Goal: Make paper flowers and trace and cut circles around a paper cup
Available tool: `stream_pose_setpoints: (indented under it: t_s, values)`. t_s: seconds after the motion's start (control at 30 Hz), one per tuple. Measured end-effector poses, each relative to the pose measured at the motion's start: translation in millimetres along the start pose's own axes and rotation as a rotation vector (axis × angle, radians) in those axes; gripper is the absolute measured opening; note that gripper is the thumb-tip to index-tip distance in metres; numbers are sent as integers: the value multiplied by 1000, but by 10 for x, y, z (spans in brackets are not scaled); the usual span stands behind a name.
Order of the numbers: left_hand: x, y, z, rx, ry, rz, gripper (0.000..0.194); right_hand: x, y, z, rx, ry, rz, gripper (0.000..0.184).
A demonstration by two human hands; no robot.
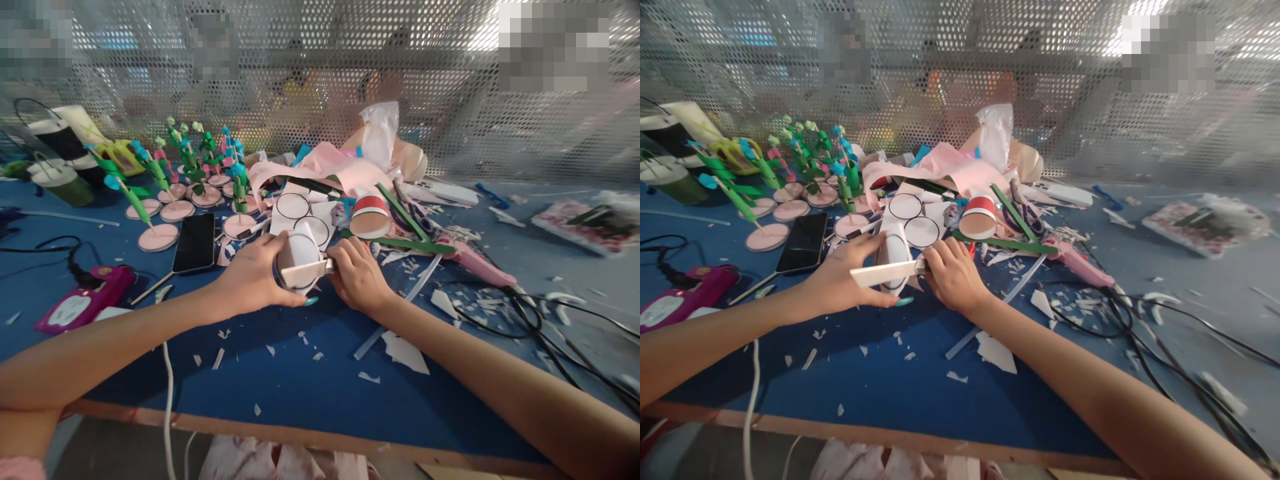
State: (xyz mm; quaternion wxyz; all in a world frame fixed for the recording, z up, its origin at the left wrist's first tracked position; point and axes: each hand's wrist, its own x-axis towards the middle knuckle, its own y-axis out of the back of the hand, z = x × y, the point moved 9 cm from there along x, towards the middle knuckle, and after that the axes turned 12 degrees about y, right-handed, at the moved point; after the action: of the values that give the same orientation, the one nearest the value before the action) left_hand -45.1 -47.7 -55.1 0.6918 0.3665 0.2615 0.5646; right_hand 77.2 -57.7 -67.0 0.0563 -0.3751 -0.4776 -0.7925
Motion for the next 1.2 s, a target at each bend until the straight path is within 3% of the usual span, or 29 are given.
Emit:
stream_pose_setpoints:
  t_s: [0.13, 0.3, 0.53, 0.83, 1.2]
  values:
    - [3, -43, 8, 5, -5, -35, 67, -16, 16, 55, 77, -48, 49, 5]
    - [26, -11, -68, -148, 88, -52, 72, -61, -27, 152, 134, -124, 33, 6]
    - [42, -26, -89, -324, 64, -109, 67, 5, 23, 22, 65, -7, 14, 9]
    - [17, -7, -75, -174, 30, -30, 92, 28, 51, -26, 39, 45, 34, 8]
    - [-23, 34, -4, -29, 40, 34, 93, 11, 7, -28, -41, 38, 6, 12]
